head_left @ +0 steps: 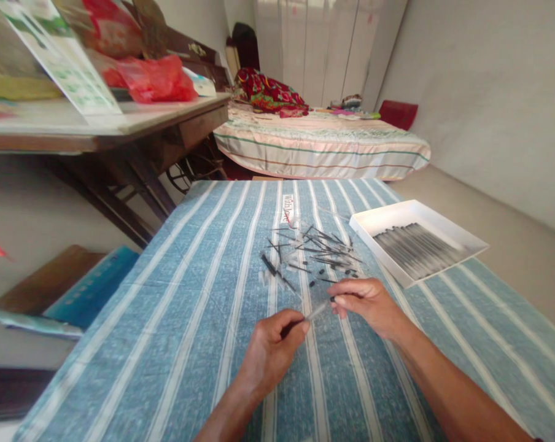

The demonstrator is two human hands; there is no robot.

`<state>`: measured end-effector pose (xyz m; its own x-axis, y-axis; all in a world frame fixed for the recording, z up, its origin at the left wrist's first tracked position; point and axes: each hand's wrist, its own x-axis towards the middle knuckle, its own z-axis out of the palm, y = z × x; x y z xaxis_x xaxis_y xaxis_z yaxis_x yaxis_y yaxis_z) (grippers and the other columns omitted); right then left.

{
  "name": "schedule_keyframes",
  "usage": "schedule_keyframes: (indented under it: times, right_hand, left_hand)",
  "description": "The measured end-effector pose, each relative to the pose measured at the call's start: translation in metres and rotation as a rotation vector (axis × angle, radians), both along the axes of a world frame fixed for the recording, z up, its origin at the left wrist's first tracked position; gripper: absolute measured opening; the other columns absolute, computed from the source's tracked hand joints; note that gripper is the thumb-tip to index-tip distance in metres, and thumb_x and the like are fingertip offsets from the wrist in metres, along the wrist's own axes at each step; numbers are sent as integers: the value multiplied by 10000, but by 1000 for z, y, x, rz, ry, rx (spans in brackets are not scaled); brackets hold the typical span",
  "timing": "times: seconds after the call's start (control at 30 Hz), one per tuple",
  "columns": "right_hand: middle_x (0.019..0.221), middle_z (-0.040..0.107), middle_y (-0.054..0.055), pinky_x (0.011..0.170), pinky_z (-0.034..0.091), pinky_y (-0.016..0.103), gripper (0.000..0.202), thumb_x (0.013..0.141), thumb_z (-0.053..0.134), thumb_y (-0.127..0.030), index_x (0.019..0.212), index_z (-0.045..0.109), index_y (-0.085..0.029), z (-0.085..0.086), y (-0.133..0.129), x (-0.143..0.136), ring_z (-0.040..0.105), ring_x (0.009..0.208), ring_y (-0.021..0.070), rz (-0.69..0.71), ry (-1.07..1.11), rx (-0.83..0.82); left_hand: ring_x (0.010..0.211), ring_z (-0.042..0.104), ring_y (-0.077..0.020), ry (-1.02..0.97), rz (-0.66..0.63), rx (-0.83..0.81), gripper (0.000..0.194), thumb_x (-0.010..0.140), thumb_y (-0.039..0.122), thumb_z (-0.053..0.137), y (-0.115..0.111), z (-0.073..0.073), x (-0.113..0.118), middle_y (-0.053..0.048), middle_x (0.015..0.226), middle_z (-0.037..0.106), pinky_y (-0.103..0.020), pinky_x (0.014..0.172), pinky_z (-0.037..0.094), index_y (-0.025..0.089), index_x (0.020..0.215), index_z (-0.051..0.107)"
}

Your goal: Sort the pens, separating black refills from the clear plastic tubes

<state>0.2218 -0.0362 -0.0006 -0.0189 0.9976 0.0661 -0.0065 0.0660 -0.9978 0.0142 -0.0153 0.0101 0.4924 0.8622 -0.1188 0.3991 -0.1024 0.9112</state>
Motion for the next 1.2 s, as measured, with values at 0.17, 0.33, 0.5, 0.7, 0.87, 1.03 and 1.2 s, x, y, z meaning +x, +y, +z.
schedule_keyframes:
  times: [0.17, 0.33, 0.5, 0.7, 0.87, 1.03, 1.2]
  right_hand:
    - [646, 634, -10, 534, 434, 230, 124, 787, 573, -265, 844, 638, -176, -4, -10, -8, 551, 500, 93, -3, -14, 8]
    - [672, 650, 1, 527, 432, 234, 110, 763, 605, -266, 785, 559, -170, -10, -17, -17, 558, 483, 99, -89, 183, -25]
    - [712, 674, 26, 507, 426, 242, 143, 752, 619, -284, 798, 541, -173, -16, -19, -26, 570, 458, 113, -219, 384, -44]
    - [739, 665, 18, 481, 396, 215, 171, 716, 657, -285, 801, 557, -175, -16, -23, -33, 538, 442, 84, -227, 492, -51]
    - [671, 643, -5, 456, 379, 207, 182, 692, 681, -270, 792, 561, -176, -18, -23, -36, 512, 412, 74, -220, 552, -75]
    - [632, 634, -15, 444, 387, 214, 190, 689, 684, -289, 791, 563, -184, -19, -23, -37, 514, 406, 83, -201, 601, -85]
    - [585, 634, -23, 437, 395, 213, 192, 691, 685, -295, 789, 558, -190, -20, -23, -38, 516, 396, 88, -192, 612, -101]
  left_hand:
    - [549, 414, -94, 0, -18, 1, 230, 783, 329, 483, -1, -1, 1, 38, 569, 454, -193, 526, 323, 155, 683, 594]
    - [544, 425, -99, -12, -20, -30, 227, 771, 330, 487, -1, -2, 3, 34, 563, 472, -194, 519, 332, 155, 678, 599]
    - [542, 423, -98, -6, -35, -44, 228, 767, 335, 488, -2, -3, 5, 35, 563, 470, -192, 511, 331, 156, 702, 615]
    - [543, 431, -102, -2, -41, -55, 226, 757, 333, 491, -3, -3, 6, 32, 564, 477, -195, 517, 343, 156, 691, 615]
    - [538, 420, -95, 10, -47, -55, 224, 762, 334, 490, -3, -3, 6, 40, 559, 459, -194, 510, 330, 158, 695, 613]
    - [556, 454, -104, 12, -50, -42, 235, 775, 343, 482, -3, -6, 6, 33, 577, 498, -199, 531, 349, 160, 707, 613]
    - [541, 452, -102, 2, -37, -38, 231, 766, 339, 493, -3, -7, 6, 33, 563, 501, -196, 516, 351, 158, 696, 618]
